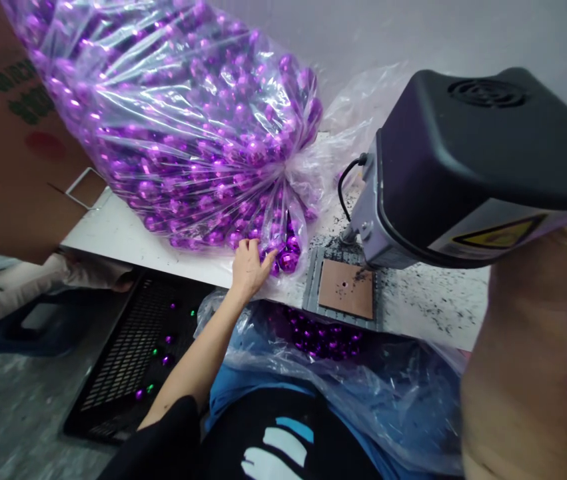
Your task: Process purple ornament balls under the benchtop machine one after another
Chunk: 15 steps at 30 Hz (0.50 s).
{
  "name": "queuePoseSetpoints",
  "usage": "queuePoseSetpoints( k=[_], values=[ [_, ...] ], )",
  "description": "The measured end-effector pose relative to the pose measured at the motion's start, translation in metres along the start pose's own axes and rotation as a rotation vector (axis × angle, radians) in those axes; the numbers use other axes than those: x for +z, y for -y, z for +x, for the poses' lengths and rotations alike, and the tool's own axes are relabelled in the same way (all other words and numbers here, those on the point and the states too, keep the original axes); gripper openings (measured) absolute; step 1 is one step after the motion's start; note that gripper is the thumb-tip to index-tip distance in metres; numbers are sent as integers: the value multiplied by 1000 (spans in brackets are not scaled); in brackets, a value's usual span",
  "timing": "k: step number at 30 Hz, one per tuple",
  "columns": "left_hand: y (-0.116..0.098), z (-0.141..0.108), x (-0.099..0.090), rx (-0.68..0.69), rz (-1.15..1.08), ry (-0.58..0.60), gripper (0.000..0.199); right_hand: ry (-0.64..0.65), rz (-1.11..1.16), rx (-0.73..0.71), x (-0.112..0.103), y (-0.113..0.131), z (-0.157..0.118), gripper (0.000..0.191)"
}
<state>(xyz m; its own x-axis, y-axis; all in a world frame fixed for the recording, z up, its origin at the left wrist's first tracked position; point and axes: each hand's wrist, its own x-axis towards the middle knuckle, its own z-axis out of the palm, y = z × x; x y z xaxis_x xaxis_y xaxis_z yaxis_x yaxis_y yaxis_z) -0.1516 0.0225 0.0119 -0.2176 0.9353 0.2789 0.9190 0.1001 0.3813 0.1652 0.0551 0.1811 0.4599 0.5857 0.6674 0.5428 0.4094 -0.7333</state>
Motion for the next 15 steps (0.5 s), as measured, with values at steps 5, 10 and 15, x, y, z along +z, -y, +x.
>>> queuePoseSetpoints(
  k=[5, 10, 15],
  values=[
    [20, 7, 18, -87, -403, -198, 15, -43, -35, -131, 1, -9, 2, 43],
    [52, 9, 23, -252, -624, -306, 19, -37, -30, -130, 0, -12, 3, 50],
    [52, 3, 16, -105, -449, -176, 32, -33, -48, -136, 0, -6, 2, 47]
  ],
)
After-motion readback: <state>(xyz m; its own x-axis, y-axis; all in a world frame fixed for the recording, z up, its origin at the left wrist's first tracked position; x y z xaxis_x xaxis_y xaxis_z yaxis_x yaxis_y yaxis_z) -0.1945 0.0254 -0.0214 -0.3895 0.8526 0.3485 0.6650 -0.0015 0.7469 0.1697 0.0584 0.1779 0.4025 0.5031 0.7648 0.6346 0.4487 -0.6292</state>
